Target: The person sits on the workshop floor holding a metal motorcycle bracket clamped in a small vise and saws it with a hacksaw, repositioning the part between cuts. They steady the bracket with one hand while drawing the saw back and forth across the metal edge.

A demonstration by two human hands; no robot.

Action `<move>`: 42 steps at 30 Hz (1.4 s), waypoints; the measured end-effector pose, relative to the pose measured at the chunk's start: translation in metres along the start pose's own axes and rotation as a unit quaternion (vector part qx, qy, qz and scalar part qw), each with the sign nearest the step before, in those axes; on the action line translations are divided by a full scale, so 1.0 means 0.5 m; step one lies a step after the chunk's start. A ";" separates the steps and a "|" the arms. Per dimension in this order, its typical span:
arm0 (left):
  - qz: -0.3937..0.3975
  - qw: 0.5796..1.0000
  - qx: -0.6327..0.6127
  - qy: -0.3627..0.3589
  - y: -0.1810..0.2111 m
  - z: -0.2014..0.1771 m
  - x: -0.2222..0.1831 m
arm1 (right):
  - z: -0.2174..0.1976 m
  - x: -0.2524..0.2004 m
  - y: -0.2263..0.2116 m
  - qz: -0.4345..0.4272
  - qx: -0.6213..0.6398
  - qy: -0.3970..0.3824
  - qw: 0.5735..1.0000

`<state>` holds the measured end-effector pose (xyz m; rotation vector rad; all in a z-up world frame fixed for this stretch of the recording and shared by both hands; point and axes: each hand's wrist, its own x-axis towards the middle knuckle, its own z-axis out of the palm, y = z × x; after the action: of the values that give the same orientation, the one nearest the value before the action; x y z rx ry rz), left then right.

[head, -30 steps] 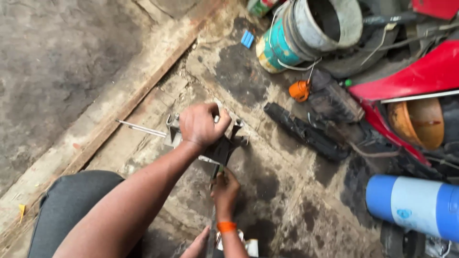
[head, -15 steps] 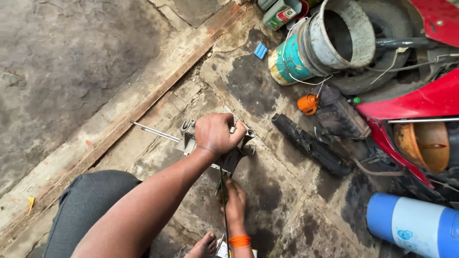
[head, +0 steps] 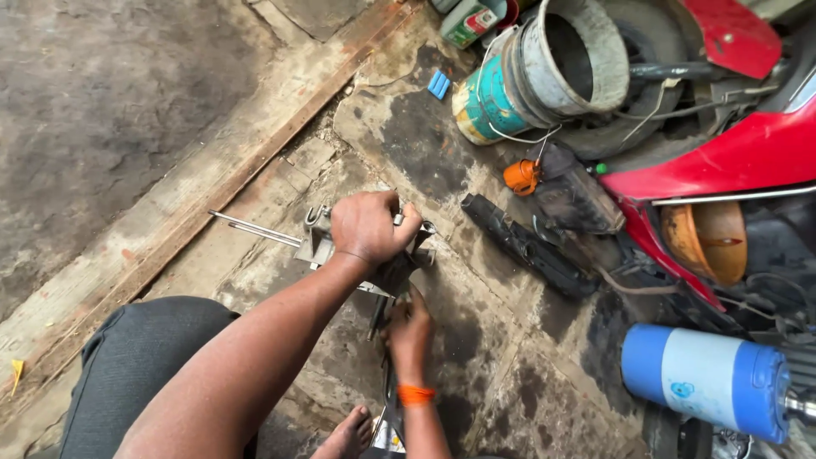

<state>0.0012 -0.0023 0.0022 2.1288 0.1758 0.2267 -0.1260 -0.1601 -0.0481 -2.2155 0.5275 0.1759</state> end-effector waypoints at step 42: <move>0.007 1.000 0.002 0.010 -0.008 0.007 -0.003 | 0.019 0.077 0.123 -0.049 0.054 0.047 0.996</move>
<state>0.0004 -0.0034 -0.0030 2.1327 0.1743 0.2559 -0.1170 -0.1997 -0.1090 -2.1462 0.4662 -0.0094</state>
